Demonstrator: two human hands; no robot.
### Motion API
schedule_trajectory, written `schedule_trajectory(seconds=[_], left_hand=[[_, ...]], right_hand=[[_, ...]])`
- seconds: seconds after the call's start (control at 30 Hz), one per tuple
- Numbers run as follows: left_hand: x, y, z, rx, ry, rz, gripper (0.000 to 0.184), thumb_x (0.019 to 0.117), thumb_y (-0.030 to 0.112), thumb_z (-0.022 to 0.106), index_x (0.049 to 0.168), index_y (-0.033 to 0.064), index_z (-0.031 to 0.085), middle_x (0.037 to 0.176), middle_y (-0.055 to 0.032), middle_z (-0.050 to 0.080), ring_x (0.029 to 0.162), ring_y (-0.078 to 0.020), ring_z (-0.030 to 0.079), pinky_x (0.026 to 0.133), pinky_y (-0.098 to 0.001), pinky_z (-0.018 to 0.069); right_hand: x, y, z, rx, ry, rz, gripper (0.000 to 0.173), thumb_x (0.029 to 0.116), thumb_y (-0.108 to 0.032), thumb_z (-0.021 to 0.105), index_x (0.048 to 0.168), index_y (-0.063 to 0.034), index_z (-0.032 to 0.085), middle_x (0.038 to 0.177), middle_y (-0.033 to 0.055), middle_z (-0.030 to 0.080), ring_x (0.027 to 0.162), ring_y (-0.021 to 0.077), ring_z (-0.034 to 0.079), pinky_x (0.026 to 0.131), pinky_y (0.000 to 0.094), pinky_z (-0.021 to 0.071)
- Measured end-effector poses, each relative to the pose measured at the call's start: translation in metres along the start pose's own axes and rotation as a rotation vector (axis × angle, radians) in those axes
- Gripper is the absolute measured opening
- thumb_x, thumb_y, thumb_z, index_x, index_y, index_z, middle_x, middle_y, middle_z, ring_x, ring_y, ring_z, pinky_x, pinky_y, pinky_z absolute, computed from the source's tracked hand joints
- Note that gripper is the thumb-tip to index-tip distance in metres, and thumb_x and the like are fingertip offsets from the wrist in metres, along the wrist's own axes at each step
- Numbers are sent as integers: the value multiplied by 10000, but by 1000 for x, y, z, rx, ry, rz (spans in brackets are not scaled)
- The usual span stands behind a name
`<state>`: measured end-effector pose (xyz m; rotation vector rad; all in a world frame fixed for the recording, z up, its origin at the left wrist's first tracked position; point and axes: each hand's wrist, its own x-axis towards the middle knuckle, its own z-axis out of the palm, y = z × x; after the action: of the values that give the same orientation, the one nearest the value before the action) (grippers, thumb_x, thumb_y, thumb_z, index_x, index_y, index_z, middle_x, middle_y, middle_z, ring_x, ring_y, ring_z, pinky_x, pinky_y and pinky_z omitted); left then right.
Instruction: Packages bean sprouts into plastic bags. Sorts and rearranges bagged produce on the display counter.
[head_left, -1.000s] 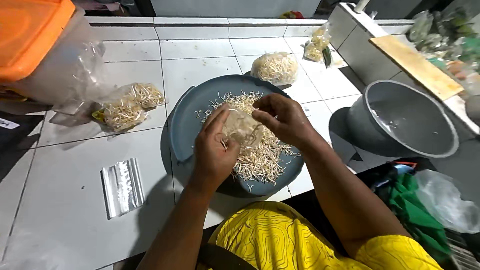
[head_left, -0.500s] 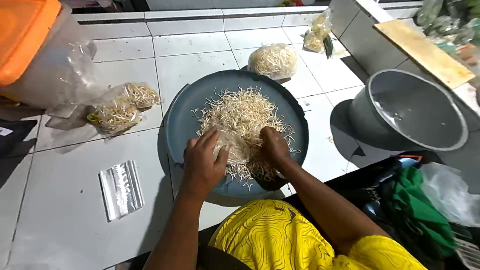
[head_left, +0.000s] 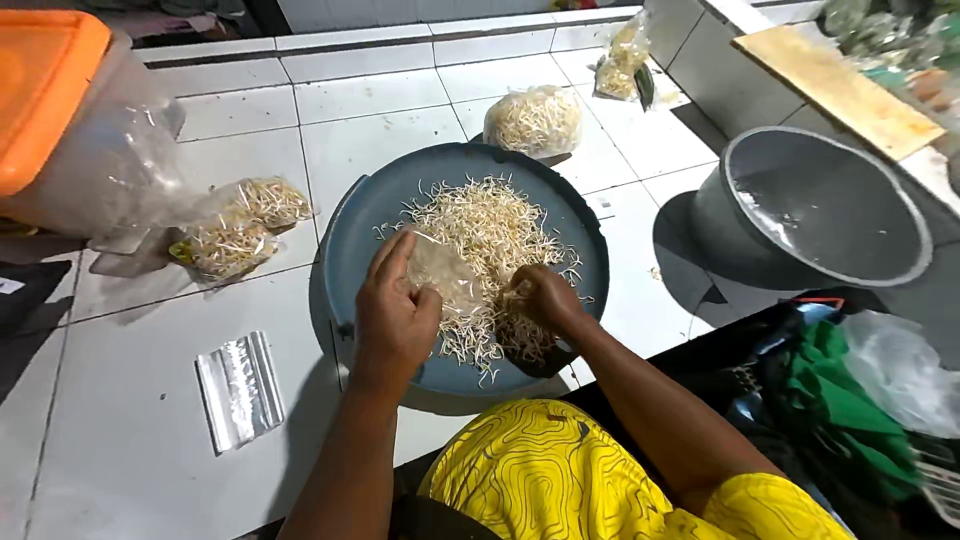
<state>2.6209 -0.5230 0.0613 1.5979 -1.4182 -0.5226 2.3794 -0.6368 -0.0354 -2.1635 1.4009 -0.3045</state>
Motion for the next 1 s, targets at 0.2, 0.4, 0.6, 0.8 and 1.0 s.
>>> schedule_trajectory(seconds=[0.2,0.4,0.6,0.8,1.0], left_hand=[[11,-11,47,306,-158,68,620,895,-5,643,1492,2,478,1583,-176,425,1344,-340,553,1048,-537,523],[13,-23,88,381,-362,-87,793,807,-19,738,1537,49,438,1617,-115,390,1236,-351,626,947,-553,573],[5,-24,69,272,-211,-39,518,862,21,711,1368,27,597,1568,-101,464,1310,-269,587,1030,-481,543],[6,-15,46,162,-84,8,607,854,-63,676,1440,30,549,1580,-114,450,1385,-257,523,1100,-474,497],[13,14,5,-104,-47,42,612,850,-15,652,1449,78,565,1516,-97,519,730,-153,676,549,-362,587]], right_hand=[[0,18,-55,948,-119,146,287,934,-184,611,1217,-135,607,964,68,676,751,164,647,637,373,567],[5,-9,-53,1156,-366,143,373,946,-274,493,1308,-242,577,959,18,680,679,97,638,560,281,550],[7,-71,-31,1199,-315,281,437,1052,-272,450,1471,-145,444,1141,152,670,936,260,697,842,474,595],[-16,-129,-55,-123,15,-176,708,952,-94,636,1593,-200,355,1122,132,712,814,307,718,706,552,604],[12,-137,-71,-184,202,-207,183,949,-248,682,1107,-175,735,1031,78,702,889,260,700,746,503,592]])
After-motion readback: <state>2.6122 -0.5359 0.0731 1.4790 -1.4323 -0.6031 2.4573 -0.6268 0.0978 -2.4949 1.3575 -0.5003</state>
